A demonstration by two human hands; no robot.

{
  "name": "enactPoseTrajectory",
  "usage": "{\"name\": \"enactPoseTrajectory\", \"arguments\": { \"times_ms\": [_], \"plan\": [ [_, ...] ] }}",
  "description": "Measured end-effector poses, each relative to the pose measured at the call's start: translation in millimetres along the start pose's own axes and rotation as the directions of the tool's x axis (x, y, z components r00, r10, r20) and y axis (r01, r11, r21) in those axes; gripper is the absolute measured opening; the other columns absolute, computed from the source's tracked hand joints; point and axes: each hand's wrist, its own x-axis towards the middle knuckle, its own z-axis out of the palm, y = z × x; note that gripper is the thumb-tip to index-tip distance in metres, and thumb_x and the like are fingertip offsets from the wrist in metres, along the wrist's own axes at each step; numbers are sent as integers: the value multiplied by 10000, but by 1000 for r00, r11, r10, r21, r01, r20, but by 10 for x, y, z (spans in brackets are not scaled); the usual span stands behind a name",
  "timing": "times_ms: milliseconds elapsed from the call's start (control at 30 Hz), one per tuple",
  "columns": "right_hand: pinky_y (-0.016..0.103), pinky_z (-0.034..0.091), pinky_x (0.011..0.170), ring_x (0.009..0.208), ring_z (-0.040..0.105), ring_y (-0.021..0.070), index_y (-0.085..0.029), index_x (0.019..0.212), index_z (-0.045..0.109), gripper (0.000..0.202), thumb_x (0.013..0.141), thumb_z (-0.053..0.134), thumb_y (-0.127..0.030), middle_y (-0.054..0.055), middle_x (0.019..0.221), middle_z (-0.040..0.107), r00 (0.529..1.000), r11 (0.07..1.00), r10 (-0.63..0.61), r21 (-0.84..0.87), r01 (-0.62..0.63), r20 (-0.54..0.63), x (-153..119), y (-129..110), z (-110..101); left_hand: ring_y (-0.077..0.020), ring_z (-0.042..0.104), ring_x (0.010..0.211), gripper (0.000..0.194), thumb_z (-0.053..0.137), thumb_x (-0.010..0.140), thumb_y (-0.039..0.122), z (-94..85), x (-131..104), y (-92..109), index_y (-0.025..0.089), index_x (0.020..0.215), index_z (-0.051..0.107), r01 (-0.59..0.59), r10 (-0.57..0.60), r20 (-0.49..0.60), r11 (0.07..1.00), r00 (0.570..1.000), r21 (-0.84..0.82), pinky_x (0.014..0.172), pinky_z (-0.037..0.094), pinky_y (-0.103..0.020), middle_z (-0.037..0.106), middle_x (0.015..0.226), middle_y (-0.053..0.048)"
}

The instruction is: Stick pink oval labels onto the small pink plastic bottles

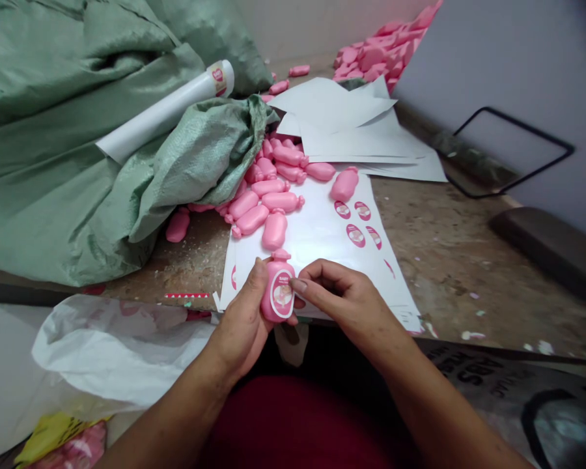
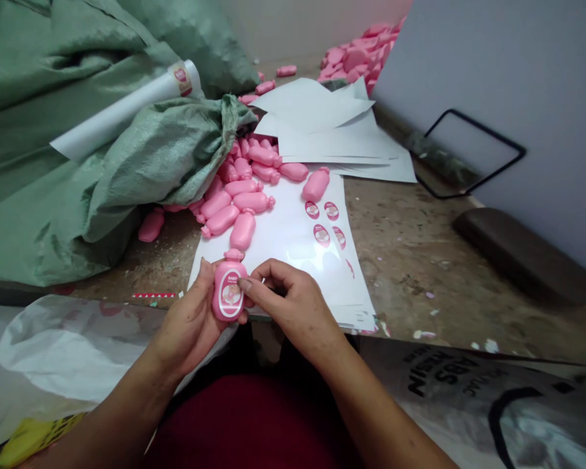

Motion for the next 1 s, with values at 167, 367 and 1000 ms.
{"name": "enactPoseTrajectory", "arguments": {
  "times_ms": [167, 367, 1000],
  "plan": [
    [276, 441, 613, 629, 588, 150, -210, 755, 635, 272, 830, 664, -471, -17, 651, 644, 996, 985, -66, -165, 57, -52, -12, 68, 0, -89, 561, 749, 315, 696, 889, 389, 8, -14, 31, 191, 1121, 616, -5, 1, 53, 996, 999, 91, 635, 504, -184, 577, 894, 6],
    [315, 403, 674, 635, 597, 164, -234, 840, 677, 192, 883, 608, -408, -1, 692, 693, 935, 824, -310, -538, 175, -171, -59, 90, -67, -97, 613, 828, 443, 768, 777, 161, -25, -16, 43, 212, 1180, 591, 83, -87, 96, 996, 992, 44, 695, 509, -189, 626, 978, -4],
    [305, 373, 599, 620, 487, 155, -247, 967, 647, 308, 787, 665, -496, -35, 675, 521, 875, 899, -281, -427, 96, -395, 16, 234, -396, -263, 648, 1128, 626, 720, 811, 521, -866, -506, 561, 263, 1355, 547, 128, 21, -192, 676, 981, 726, 1045, 468, -406, 674, 1274, -93]
  ]
}}
